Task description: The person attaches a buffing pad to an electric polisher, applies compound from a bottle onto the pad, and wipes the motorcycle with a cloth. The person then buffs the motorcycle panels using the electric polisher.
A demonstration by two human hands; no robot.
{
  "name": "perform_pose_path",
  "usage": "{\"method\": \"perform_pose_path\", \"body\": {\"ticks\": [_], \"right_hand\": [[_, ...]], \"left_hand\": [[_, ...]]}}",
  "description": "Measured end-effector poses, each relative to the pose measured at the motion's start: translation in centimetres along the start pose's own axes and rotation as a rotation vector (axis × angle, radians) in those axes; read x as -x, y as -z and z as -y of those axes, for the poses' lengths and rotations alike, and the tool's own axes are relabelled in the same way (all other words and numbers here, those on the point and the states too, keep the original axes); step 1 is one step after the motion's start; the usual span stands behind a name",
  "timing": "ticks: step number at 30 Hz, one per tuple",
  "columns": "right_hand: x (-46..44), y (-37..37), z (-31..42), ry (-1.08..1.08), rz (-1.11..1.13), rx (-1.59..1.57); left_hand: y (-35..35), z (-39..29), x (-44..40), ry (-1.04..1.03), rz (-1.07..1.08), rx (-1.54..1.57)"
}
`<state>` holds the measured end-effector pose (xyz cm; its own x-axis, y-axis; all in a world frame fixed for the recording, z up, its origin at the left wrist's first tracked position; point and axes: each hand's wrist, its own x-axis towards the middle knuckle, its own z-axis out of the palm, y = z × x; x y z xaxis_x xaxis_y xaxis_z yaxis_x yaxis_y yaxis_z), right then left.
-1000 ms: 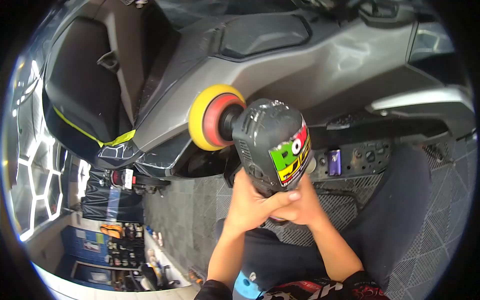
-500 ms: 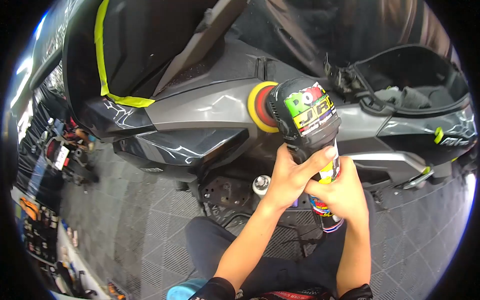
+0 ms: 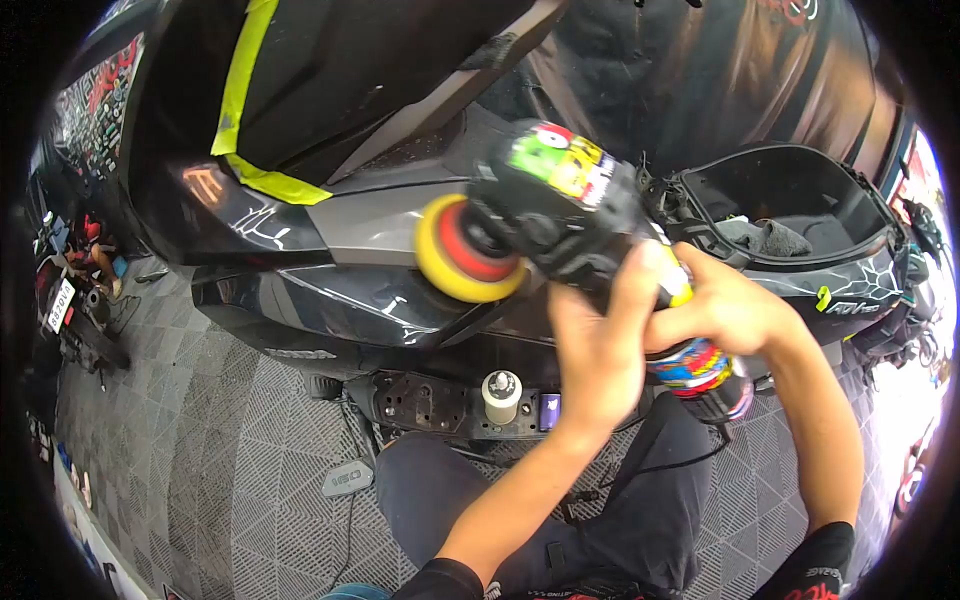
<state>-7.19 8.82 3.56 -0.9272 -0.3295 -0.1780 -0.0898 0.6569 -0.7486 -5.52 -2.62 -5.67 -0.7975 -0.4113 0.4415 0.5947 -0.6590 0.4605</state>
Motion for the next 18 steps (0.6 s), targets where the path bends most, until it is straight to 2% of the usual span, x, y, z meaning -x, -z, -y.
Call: {"method": "perform_pose_path", "body": {"ticks": [4, 7, 9, 11, 15, 16, 18], "right_hand": [[0.9, 0.7, 0.4, -0.162, 0.161, -0.347], [0.9, -1.2, 2.0, -0.057, 0.089, -0.238], [0.6, -1.8, 3.5, -0.030, 0.005, 0.004], [0.9, -2.7, 5.4, 0.087, 0.063, 0.000], [1.9, -1.6, 4.9, 0.035, 0.182, -0.038], [2.0, -1.2, 3.9, 0.033, 0.199, -0.043], [2.6, -0.4, 1.3, -0.008, 0.198, -0.107]], "left_hand": [[-0.2, 0.7, -0.2, 0.207, 0.082, 0.015], [0.7, -1.6, -1.0, 0.174, 0.106, 0.055], [1.1, -4.0, -1.2, 0.068, 0.081, 0.073], [1.1, -5.6, -1.3, 0.012, 0.065, 0.080], [0.9, -4.8, -0.4, 0.041, 0.117, 0.135], [0.4, -4.1, 0.5, 0.104, 0.049, 0.134], [-0.4, -2.0, 1.6, 0.096, 0.031, 0.154]]}}
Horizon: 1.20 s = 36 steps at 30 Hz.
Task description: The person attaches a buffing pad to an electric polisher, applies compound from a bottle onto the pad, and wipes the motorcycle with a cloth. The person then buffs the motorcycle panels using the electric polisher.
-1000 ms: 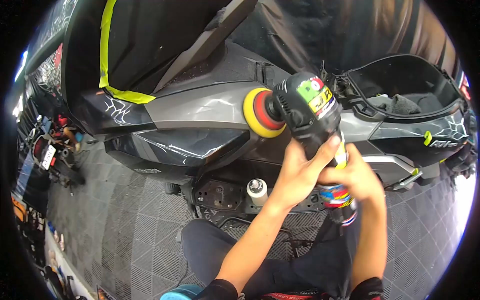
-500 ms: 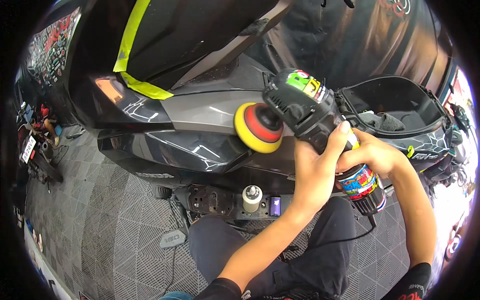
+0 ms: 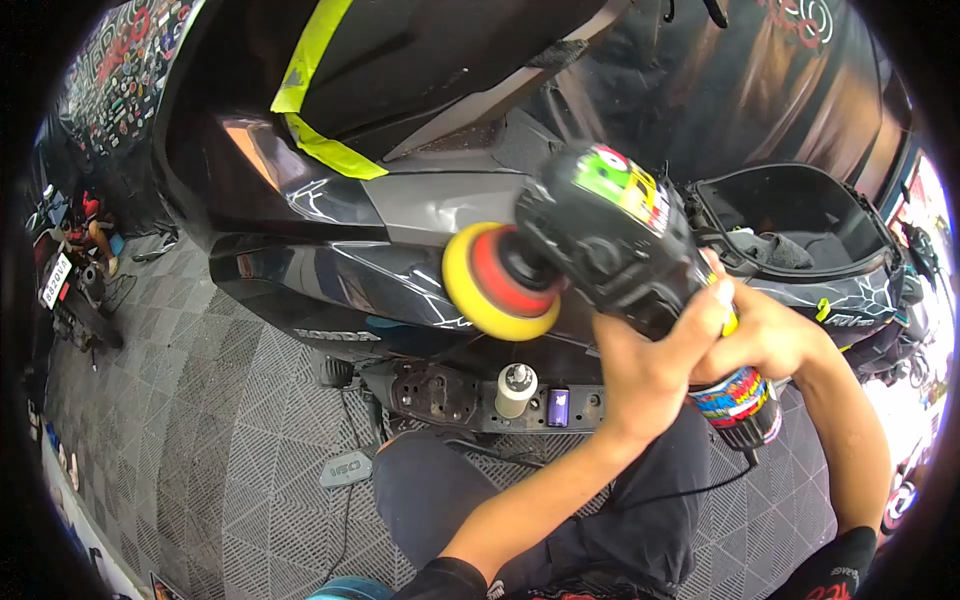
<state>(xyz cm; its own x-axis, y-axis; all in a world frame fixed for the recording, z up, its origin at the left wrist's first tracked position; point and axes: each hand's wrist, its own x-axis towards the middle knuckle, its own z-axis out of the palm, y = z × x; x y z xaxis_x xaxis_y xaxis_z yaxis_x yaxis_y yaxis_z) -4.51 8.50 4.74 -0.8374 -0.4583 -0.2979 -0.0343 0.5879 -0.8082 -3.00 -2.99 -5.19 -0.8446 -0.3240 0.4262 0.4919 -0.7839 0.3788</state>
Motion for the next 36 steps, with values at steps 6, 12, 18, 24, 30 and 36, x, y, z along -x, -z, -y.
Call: {"method": "perform_pose_path", "body": {"ticks": [6, 12, 18, 24, 30, 36], "right_hand": [[1.1, 1.0, 0.7, -0.150, 0.039, -0.007], [-0.8, -1.7, 5.6, 0.111, 0.142, 0.160], [-0.7, -1.8, 5.9, 0.124, 0.108, 0.265], [-0.2, 0.0, 4.1, -0.036, 0.156, 0.164], [-2.1, -2.7, 7.1, 0.300, 0.194, 0.317], [-1.0, -1.0, 1.5, 0.167, 0.131, 0.195]], "left_hand": [[-0.6, 1.0, 1.0, 0.080, -0.019, 0.017], [-0.2, -5.3, -0.5, -0.109, 0.015, -0.002], [0.1, -6.2, -0.2, -0.156, 0.011, -0.025], [-0.4, -2.5, 0.3, 0.023, 0.013, 0.029], [1.0, -6.5, 0.2, -0.107, 0.020, -0.122], [1.3, -3.0, 0.9, 0.015, 0.078, -0.195]]}}
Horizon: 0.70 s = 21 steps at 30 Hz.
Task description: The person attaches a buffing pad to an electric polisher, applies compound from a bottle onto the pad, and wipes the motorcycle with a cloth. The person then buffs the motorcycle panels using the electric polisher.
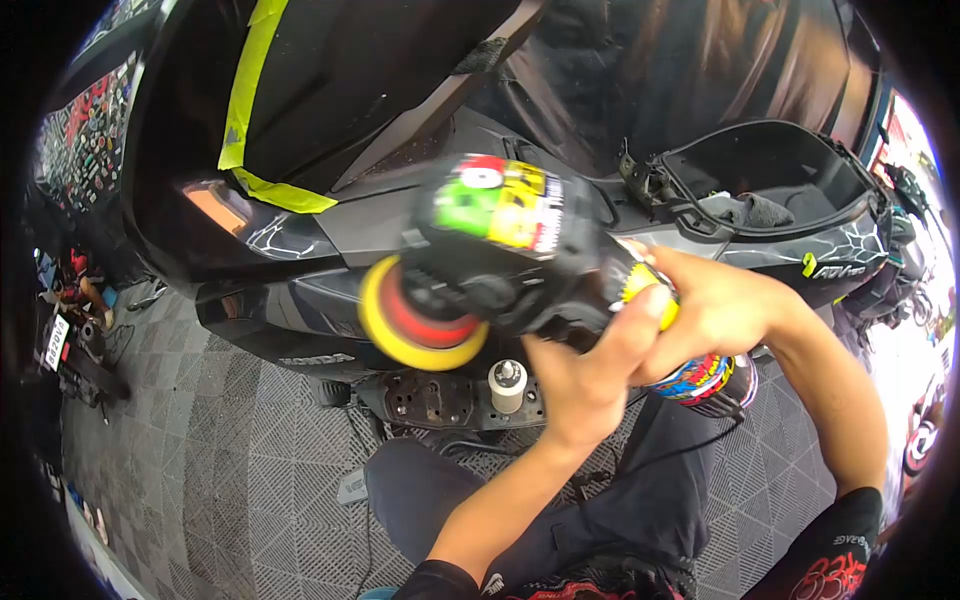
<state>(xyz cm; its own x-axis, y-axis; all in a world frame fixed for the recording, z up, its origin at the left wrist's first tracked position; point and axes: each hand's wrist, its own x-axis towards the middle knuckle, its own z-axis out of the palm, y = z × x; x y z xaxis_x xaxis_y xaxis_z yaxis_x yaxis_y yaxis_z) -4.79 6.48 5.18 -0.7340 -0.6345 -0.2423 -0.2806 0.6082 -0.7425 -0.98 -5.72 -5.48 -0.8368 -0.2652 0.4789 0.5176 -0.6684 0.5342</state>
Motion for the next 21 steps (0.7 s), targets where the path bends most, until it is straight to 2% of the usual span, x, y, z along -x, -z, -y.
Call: {"method": "perform_pose_path", "body": {"ticks": [2, 5, 6, 9, 11, 13, 14, 15, 17, 18, 20, 21], "right_hand": [[1.3, 0.0, -4.5, -0.060, -0.040, -0.148], [2.2, -3.7, -7.2, -0.071, -0.153, -0.443], [1.7, -5.1, -8.1, 0.042, -0.122, -0.481], [1.2, -11.5, -10.8, 0.163, -0.343, -0.683], [0.8, -13.7, -11.2, 0.184, -0.367, -0.711], [0.2, -14.2, -13.9, 0.308, -0.356, -0.587], [-0.1, -14.5, -15.2, 0.370, -0.354, -0.527], [0.0, -14.5, -14.9, 0.311, -0.318, -0.628], [0.0, -14.7, -14.2, 0.185, -0.264, -0.834], [0.0, -15.3, -13.7, 0.243, -0.286, -0.839], [-0.1, -15.5, -13.0, 0.343, -0.341, -0.769], [-0.1, -15.6, -12.9, 0.377, -0.375, -0.701]], "left_hand": [[0.1, 2.6, 0.6, 0.067, 0.025, 0.003], [0.8, 4.0, 1.7, 0.193, 0.041, -0.074], [1.6, 3.3, 2.1, 0.225, 0.062, -0.109], [4.4, 1.4, 3.3, 0.320, 0.185, -0.211], [7.0, 1.7, 4.5, 0.364, 0.283, -0.338], [7.8, 2.9, 7.1, 0.317, 0.156, -0.308], [8.5, 3.3, 7.5, 0.244, 0.232, -0.402], [9.0, 3.6, 7.7, 0.171, 0.308, -0.493], [7.4, 2.0, 6.6, 0.361, 0.191, -0.489], [7.1, 1.1, 6.1, 0.477, 0.198, -0.455], [7.4, 0.6, 6.4, 0.512, 0.176, -0.394], [8.0, 0.8, 7.7, 0.443, 0.131, -0.358]]}}
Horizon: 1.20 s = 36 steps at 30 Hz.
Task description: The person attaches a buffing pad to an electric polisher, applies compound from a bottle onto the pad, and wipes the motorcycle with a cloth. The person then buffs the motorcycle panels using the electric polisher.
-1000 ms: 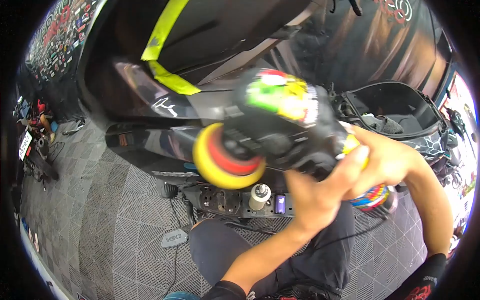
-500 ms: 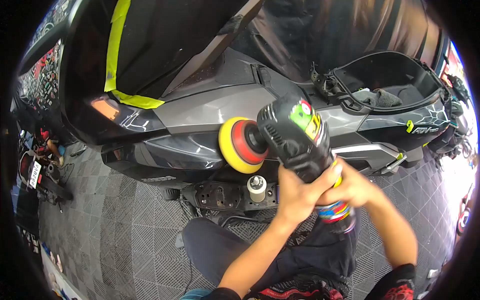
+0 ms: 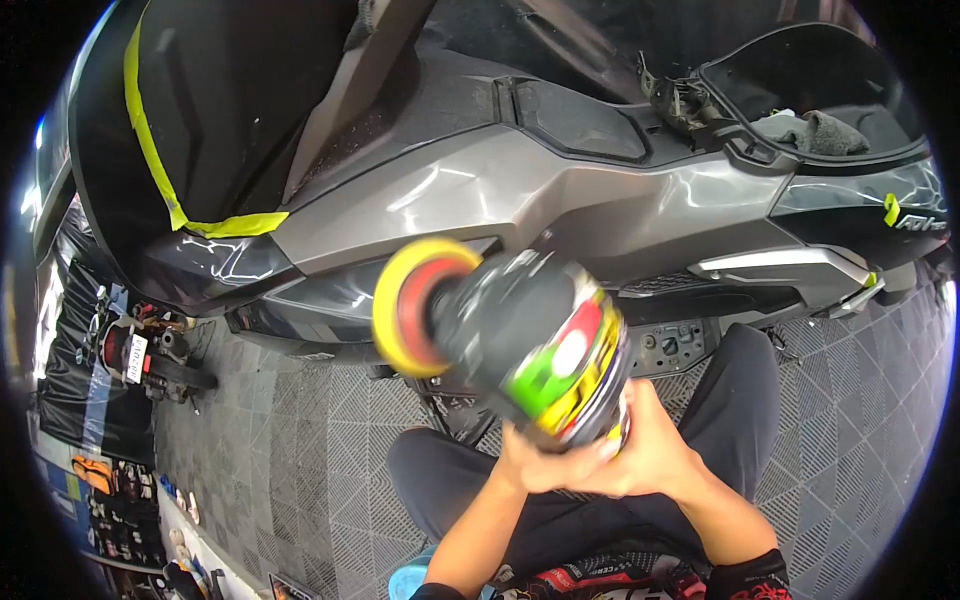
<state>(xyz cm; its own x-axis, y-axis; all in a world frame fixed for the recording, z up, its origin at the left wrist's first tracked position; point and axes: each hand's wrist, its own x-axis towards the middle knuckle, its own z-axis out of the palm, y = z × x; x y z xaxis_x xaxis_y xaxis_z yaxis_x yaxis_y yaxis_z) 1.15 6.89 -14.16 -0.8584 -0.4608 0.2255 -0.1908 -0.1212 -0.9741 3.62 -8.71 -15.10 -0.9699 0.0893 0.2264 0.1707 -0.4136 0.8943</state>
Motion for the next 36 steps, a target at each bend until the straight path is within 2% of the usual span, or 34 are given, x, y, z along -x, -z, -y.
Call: {"method": "perform_pose_path", "body": {"ticks": [1, 4, 7, 8, 10, 13, 16, 18, 20, 22, 25, 28, 31, 36], "right_hand": [[0.0, -0.1, 0.0, 0.051, -0.008, 0.062], [-0.8, -0.2, 0.9, -0.034, 0.000, -0.014], [0.0, -1.2, 1.5, -0.100, -0.061, -0.096], [0.3, -1.9, 1.5, -0.091, -0.092, -0.096], [0.4, -2.4, 0.0, -0.002, -0.061, -0.023], [0.1, -2.9, -3.7, 0.198, 0.024, 0.122], [1.1, -7.2, -10.1, 0.087, -0.038, -0.327], [1.4, -9.8, -12.1, 0.036, 0.011, -0.388], [1.6, -12.5, -14.5, 0.020, 0.048, -0.493], [2.3, -15.1, -16.0, -0.025, 0.108, -0.668], [2.4, -16.6, -16.1, -0.084, 0.143, -0.867], [2.7, -16.9, -16.4, -0.223, 0.163, -0.962], [2.6, -17.0, -17.6, -0.272, 0.216, -1.076], [3.7, -17.1, -18.6, -0.473, 0.191, -1.219]], "left_hand": [[1.1, 1.4, 0.5, -0.117, 0.101, -0.169], [0.9, 1.9, 1.1, 0.047, 0.041, -0.116], [-0.2, -1.6, -1.2, 0.104, 0.046, -0.024], [-0.3, -2.1, -0.4, 0.182, -0.002, 0.036], [2.6, 1.5, 2.9, -0.006, 0.068, -0.083], [7.2, 3.1, 4.1, -0.021, 0.176, -0.499], [4.7, -2.0, 0.6, -0.069, 0.045, -0.612], [5.0, -3.5, 0.2, 0.211, 0.064, -0.644], [6.5, -3.8, 1.5, 0.199, 0.062, -0.888], [6.8, -4.0, 2.7, 0.215, 0.034, -0.946], [6.7, -3.8, 4.2, 0.307, -0.134, -0.955], [7.6, -2.9, 4.5, 0.465, -0.186, -0.949], [8.1, -1.5, 4.6, 0.465, -0.228, -0.932], [9.1, 0.7, 5.2, 0.539, -0.359, -0.857]]}}
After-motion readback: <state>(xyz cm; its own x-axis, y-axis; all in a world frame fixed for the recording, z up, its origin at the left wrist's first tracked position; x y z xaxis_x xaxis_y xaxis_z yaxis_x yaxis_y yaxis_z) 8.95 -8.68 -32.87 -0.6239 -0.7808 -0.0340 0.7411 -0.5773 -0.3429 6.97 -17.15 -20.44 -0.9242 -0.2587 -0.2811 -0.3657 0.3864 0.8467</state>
